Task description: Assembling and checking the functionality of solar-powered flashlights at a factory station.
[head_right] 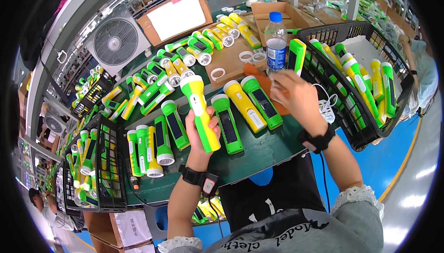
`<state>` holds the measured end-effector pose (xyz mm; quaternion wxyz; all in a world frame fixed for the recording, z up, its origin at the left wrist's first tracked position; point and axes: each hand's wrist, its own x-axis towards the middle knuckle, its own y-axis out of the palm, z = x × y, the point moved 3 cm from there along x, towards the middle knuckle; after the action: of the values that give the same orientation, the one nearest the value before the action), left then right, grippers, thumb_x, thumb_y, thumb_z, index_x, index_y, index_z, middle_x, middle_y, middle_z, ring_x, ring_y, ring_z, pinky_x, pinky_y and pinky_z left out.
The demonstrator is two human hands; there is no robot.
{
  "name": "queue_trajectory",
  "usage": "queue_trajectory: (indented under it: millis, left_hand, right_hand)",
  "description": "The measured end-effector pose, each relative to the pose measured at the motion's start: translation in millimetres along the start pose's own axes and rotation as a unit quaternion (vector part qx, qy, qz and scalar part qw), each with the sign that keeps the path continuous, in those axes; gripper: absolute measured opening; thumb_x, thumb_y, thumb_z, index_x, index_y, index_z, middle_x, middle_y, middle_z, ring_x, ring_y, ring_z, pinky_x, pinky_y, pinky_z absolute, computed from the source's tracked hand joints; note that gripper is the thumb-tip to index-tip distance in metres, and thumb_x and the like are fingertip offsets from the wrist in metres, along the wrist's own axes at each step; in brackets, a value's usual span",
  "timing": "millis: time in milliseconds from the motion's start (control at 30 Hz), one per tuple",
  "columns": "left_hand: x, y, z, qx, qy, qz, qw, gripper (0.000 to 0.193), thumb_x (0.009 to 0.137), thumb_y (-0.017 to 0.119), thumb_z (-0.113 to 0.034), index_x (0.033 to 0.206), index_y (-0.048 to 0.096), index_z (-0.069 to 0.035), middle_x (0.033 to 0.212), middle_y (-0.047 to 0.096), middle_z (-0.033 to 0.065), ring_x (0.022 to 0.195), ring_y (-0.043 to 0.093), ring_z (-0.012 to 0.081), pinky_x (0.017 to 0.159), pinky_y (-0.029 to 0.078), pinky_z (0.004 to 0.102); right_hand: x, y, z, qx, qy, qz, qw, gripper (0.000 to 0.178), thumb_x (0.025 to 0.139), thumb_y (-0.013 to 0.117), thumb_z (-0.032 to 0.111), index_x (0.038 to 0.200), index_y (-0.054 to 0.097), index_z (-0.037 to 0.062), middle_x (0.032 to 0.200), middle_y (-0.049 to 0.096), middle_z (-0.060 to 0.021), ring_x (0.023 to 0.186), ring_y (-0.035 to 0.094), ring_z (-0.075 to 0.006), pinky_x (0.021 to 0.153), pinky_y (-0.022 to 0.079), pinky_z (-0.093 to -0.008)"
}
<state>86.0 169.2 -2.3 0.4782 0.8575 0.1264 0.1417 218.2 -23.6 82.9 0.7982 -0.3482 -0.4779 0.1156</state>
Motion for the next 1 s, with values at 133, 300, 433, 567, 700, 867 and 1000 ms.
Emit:
queue_trajectory:
  millis: [133, 300, 433, 567, 700, 867, 1000]
  left_hand:
    - [-1.0, 0.9, 0.9, -0.033, -0.017, 0.016, 0.999, 0.037, 0.086, 0.042, -0.042, 0.102, 0.044, -0.009, 0.09, 0.048, 0.0041, 0.059, 0.046, 0.0118, 0.05, 0.043, 0.0237]
    - [-0.2, 7.9, 4.7, -0.012, -0.012, 0.003, 1.0, 0.038, 0.088, 0.041, -0.041, 0.105, 0.042, -0.008, 0.089, 0.047, 0.0028, 0.059, 0.044, 0.0096, 0.051, 0.046, 0.023]
    - [-1.3, 10.7, 9.5, -0.01, -0.015, -0.008, 1.0, 0.048, 0.089, 0.036, -0.043, 0.12, 0.039, -0.007, 0.1, 0.049, 0.0046, 0.069, 0.051, 0.0138, 0.064, 0.047, 0.0264]
    - [-1.5, 23.6, 8.5, -0.029, 0.031, 0.044, 0.998, 0.051, 0.089, 0.032, -0.029, 0.135, 0.025, -0.009, 0.131, 0.038, 0.0151, 0.113, 0.046, 0.0259, 0.094, 0.039, 0.0385]
    - [-4.7, 23.7, 11.3, 0.062, 0.053, 0.0, 0.997, 0.05, 0.09, 0.036, -0.02, 0.137, 0.019, -0.014, 0.131, 0.038, 0.0112, 0.119, 0.041, 0.0278, 0.097, 0.037, 0.0414]
    - [-2.7, 14.5, 10.0, 0.123, 0.046, -0.005, 0.991, 0.048, 0.091, 0.039, -0.022, 0.136, 0.022, -0.014, 0.126, 0.042, 0.0099, 0.118, 0.042, 0.0264, 0.097, 0.038, 0.04]
    - [-1.2, 24.9, 7.9, 0.115, 0.069, -0.013, 0.991, 0.046, 0.089, 0.041, -0.025, 0.131, 0.028, -0.009, 0.122, 0.046, 0.0107, 0.113, 0.045, 0.0267, 0.096, 0.038, 0.0423]
  right_hand:
    - [-35.8, 17.9, 39.4, 0.131, -0.172, 0.042, 0.976, 0.019, 0.067, 0.066, 0.01, 0.084, 0.059, 0.0092, 0.082, 0.06, -0.0023, 0.057, 0.059, -0.0194, 0.049, 0.046, -0.0289]
    - [-43.6, 27.1, 88.0, 0.085, -0.317, 0.109, 0.938, 0.035, 0.066, 0.059, 0.008, 0.098, 0.057, 0.0201, 0.076, 0.051, 0.0018, 0.049, 0.051, -0.0129, 0.043, 0.041, -0.0247]
    - [-40.4, 42.3, 93.4, 0.038, -0.326, 0.119, 0.937, 0.05, 0.066, 0.057, 0.009, 0.112, 0.053, 0.0292, 0.072, 0.046, 0.0011, 0.048, 0.051, -0.0123, 0.043, 0.041, -0.0242]
    - [-40.3, 50.1, 81.3, 0.074, -0.219, 0.061, 0.971, 0.04, 0.064, 0.066, 0.015, 0.102, 0.054, 0.0188, 0.071, 0.053, -0.002, 0.051, 0.056, -0.0171, 0.046, 0.043, -0.028]
    - [-45.7, 52.7, 74.4, 0.176, -0.055, 0.055, 0.981, 0.04, 0.061, 0.075, 0.023, 0.09, 0.05, 0.0086, 0.071, 0.06, -0.0082, 0.06, 0.061, -0.0243, 0.051, 0.047, -0.0328]
    - [-46.5, 57.4, 70.2, 0.203, 0.012, 0.067, 0.977, 0.051, 0.057, 0.08, 0.026, 0.092, 0.05, 0.0031, 0.067, 0.059, -0.011, 0.059, 0.062, -0.0238, 0.052, 0.048, -0.0296]
    - [-49.3, 60.6, 63.6, 0.186, 0.009, 0.081, 0.979, 0.051, 0.058, 0.08, 0.026, 0.094, 0.05, 0.0045, 0.068, 0.059, -0.0102, 0.062, 0.063, -0.0237, 0.053, 0.048, -0.0304]
